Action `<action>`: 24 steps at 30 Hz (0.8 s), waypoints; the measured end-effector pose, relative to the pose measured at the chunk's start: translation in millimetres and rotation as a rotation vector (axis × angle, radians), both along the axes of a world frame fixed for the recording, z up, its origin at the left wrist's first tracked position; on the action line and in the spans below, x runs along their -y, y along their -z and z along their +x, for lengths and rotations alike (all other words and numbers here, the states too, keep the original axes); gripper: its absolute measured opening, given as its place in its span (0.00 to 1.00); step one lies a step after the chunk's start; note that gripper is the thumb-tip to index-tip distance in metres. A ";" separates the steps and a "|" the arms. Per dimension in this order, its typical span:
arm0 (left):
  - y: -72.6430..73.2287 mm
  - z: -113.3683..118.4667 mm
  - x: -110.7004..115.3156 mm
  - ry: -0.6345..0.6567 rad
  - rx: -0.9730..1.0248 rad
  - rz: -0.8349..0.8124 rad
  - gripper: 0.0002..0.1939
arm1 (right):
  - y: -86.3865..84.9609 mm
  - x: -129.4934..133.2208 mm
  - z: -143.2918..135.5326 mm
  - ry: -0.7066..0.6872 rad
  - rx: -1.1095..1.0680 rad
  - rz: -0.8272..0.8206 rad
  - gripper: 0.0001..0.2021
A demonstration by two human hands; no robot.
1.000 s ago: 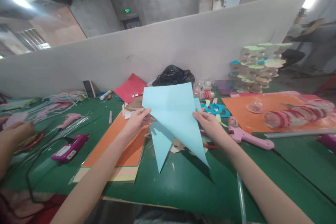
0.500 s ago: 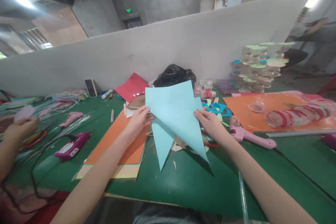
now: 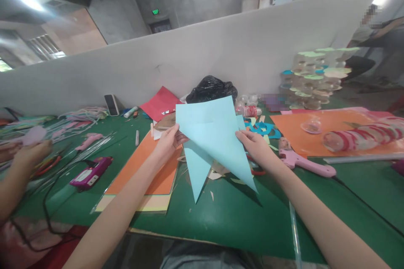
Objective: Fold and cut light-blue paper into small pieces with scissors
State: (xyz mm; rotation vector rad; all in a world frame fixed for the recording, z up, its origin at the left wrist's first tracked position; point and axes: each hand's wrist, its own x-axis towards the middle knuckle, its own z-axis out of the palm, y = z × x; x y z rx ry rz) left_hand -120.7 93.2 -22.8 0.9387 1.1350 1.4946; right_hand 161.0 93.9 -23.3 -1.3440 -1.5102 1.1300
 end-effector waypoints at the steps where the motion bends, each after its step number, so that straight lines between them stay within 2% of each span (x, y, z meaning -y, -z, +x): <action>1: 0.2 1.6 0.3 0.012 0.016 -0.009 0.16 | -0.8 0.5 -0.3 -0.003 -0.007 -0.013 0.21; 9: 2.5 14.6 12.2 0.160 -0.015 -0.050 0.16 | 7.4 -1.4 -2.6 -0.059 0.003 -0.006 0.24; 17: 1.9 18.3 15.9 0.157 -0.019 -0.068 0.15 | 12.2 -2.8 -3.7 -0.036 -0.029 -0.014 0.24; 24: 0.4 32.0 22.2 0.252 0.028 -0.134 0.13 | 17.3 -3.7 -5.2 0.002 -0.032 -0.024 0.20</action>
